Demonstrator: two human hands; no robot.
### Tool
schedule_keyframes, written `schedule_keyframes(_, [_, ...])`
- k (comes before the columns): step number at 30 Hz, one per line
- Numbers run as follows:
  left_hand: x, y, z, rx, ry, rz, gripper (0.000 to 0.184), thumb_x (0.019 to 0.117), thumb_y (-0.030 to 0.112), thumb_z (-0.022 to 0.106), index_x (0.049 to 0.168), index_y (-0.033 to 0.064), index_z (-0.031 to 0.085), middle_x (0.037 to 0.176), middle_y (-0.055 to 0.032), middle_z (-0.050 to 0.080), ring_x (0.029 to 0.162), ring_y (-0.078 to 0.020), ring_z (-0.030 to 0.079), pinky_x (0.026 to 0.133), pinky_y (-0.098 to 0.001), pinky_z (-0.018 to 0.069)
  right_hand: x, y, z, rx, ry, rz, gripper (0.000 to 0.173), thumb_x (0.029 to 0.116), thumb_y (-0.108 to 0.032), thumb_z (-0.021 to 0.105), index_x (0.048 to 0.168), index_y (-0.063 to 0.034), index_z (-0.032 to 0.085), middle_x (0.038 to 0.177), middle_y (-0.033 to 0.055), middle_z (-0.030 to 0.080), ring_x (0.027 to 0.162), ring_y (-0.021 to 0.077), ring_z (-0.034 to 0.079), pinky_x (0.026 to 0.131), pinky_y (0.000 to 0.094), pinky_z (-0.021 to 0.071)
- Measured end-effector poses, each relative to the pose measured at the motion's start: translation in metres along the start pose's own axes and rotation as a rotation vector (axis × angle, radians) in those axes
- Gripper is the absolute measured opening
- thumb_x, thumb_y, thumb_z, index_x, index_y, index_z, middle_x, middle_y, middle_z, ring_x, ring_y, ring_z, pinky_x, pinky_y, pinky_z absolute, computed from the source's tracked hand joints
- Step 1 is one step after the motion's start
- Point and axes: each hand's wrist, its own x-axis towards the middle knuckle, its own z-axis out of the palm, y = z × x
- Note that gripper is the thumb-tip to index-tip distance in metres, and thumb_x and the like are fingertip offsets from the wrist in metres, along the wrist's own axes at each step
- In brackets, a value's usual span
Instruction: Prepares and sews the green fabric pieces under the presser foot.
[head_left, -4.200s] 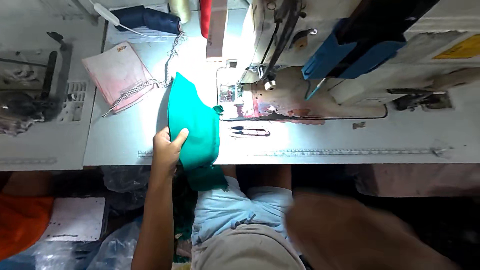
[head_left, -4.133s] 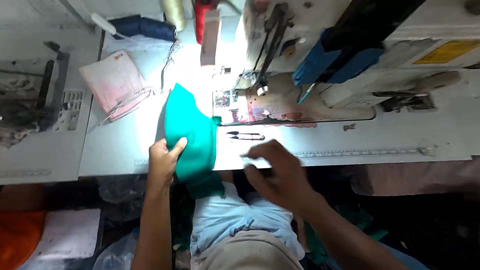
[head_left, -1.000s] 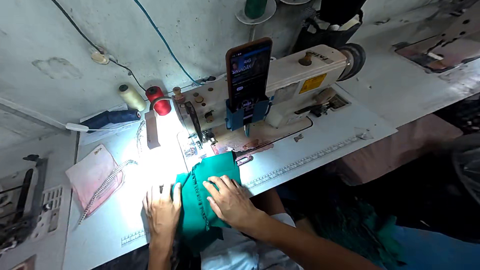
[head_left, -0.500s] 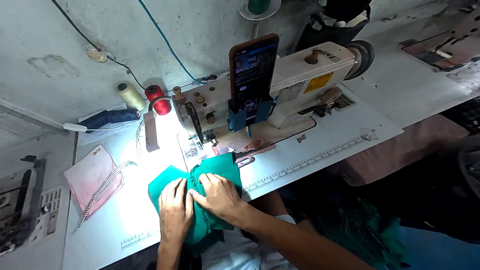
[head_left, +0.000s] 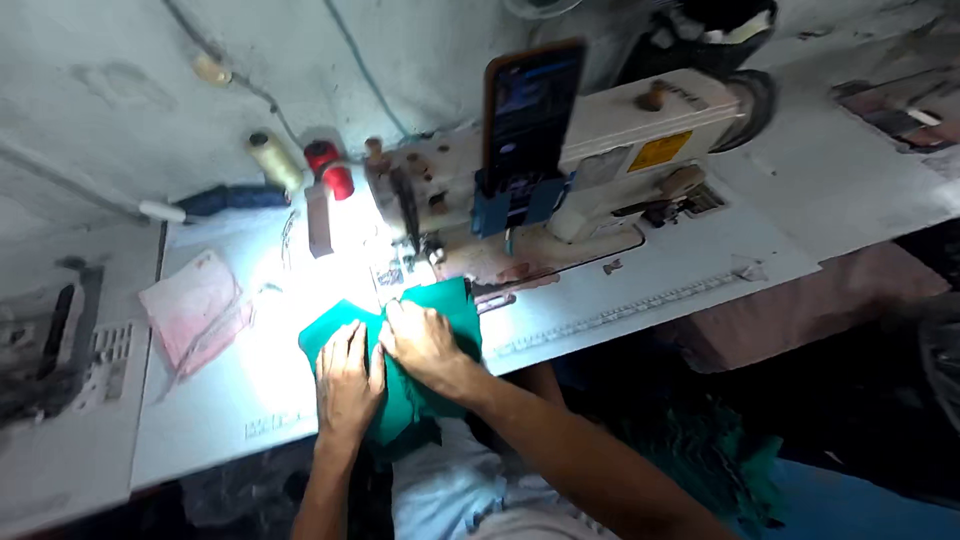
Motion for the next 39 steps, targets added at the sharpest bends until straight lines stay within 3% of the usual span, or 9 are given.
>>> schedule_keyframes(4, [-0.007,-0.002,-0.022,-0.22,-0.037,-0.079,0.047,0.0984,0.031,0.061,0.138,0.0057,0.063,0.144,-0.0124,0.059,0.134,-0.0279,0.055,0.112,-0.0458,0.0436,-0.026,0.013,-0.002,0.357,0.16,-0.286,0.008,0.0961,-0.017,0.067,0.098,-0.0092,0.068,0.081,0.0055,0.065,0.067,0.0182,0.065,0.056,0.0394,0.055])
schedule_keyframes(6, [0.0,0.002,-0.052,-0.415,0.005,-0.08,0.052,0.0949,0.028,0.063,0.143,0.0096,0.059,0.148,-0.0114,0.054,0.136,-0.0251,0.05,0.112,-0.0417,0.0417,-0.036,0.018,-0.025,0.665,0.024,-0.394,0.008,0.0975,-0.015,0.063,0.102,-0.0103,0.067,0.087,-0.0013,0.068,0.074,0.0064,0.066,0.063,0.0258,0.0578])
schedule_keyframes(10, [0.019,0.007,-0.091,-0.642,-0.104,0.082,0.055,0.0985,0.048,0.051,0.144,0.017,0.059,0.16,-0.0112,0.04,0.146,-0.0275,0.036,0.119,-0.0464,0.0313,-0.051,0.04,-0.052,0.952,-0.151,-0.469,0.008,0.0973,-0.013,0.061,0.104,-0.0101,0.064,0.097,-0.003,0.066,0.084,0.0045,0.067,0.073,0.022,0.0606])
schedule_keyframes(15, [0.062,0.006,-0.07,-0.956,-0.302,0.406,0.038,0.0963,0.036,0.058,0.119,0.0073,0.068,0.158,-0.0158,0.044,0.152,-0.0258,0.033,0.124,-0.0471,0.0304,-0.051,0.051,-0.068,0.978,-0.184,-0.522,0.006,0.0956,-0.014,0.062,0.101,-0.0134,0.063,0.09,-0.0059,0.065,0.078,0.0011,0.064,0.067,0.0172,0.0568])
schedule_keyframes(19, [0.077,0.009,-0.067,-1.124,-0.376,0.528,0.019,0.0925,0.023,0.065,0.097,0.0046,0.064,0.135,-0.0108,0.066,0.14,-0.0202,0.05,0.118,-0.039,0.0409,-0.052,0.055,-0.075,0.982,-0.2,-0.527,0.004,0.0952,-0.012,0.061,0.099,-0.0124,0.062,0.088,-0.0055,0.064,0.076,0.0011,0.064,0.065,0.0166,0.0575])
schedule_keyframes(25, [0.074,-0.003,-0.082,-1.226,-0.391,0.474,0.021,0.0922,0.031,0.074,0.089,0.0167,0.06,0.128,0.0034,0.069,0.126,-0.008,0.061,0.102,-0.0282,0.0534,-0.051,0.048,-0.08,0.892,-0.108,-0.545,0.004,0.0938,-0.01,0.058,0.098,-0.0114,0.059,0.085,-0.0057,0.063,0.074,0.0004,0.063,0.064,0.0159,0.0566])
schedule_keyframes(28, [0.072,-0.006,-0.095,-1.257,-0.464,0.484,0.021,0.0893,0.028,0.078,0.088,0.0122,0.064,0.126,-0.0067,0.07,0.129,-0.022,0.061,0.109,-0.0419,0.0516,-0.054,0.041,-0.085,0.769,-0.035,-0.605,0.006,0.0923,-0.012,0.059,0.098,-0.0091,0.059,0.087,-0.0053,0.063,0.075,-0.0005,0.064,0.064,0.0168,0.0584])
schedule_keyframes(32, [0.067,-0.001,-0.099,-1.071,-0.438,0.488,0.014,0.0899,0.023,0.077,0.09,0.0088,0.076,0.107,-0.0011,0.072,0.108,-0.0072,0.067,0.091,-0.0236,0.0579,-0.06,0.035,-0.093,0.675,0.041,-0.689,0.008,0.093,-0.014,0.063,0.098,-0.0076,0.064,0.09,-0.0045,0.064,0.078,-0.0009,0.064,0.068,0.0176,0.0594])
schedule_keyframes(39, [0.065,0.004,-0.112,-0.944,-0.349,0.499,0.011,0.0889,0.018,0.076,0.086,0.0079,0.076,0.098,-0.0004,0.072,0.099,-0.0064,0.067,0.086,-0.0216,0.0579,-0.069,0.034,-0.094,0.632,0.069,-0.533,0.011,0.0928,-0.017,0.064,0.101,-0.0102,0.062,0.088,-0.0077,0.066,0.077,-0.0021,0.066,0.065,0.0165,0.0593])
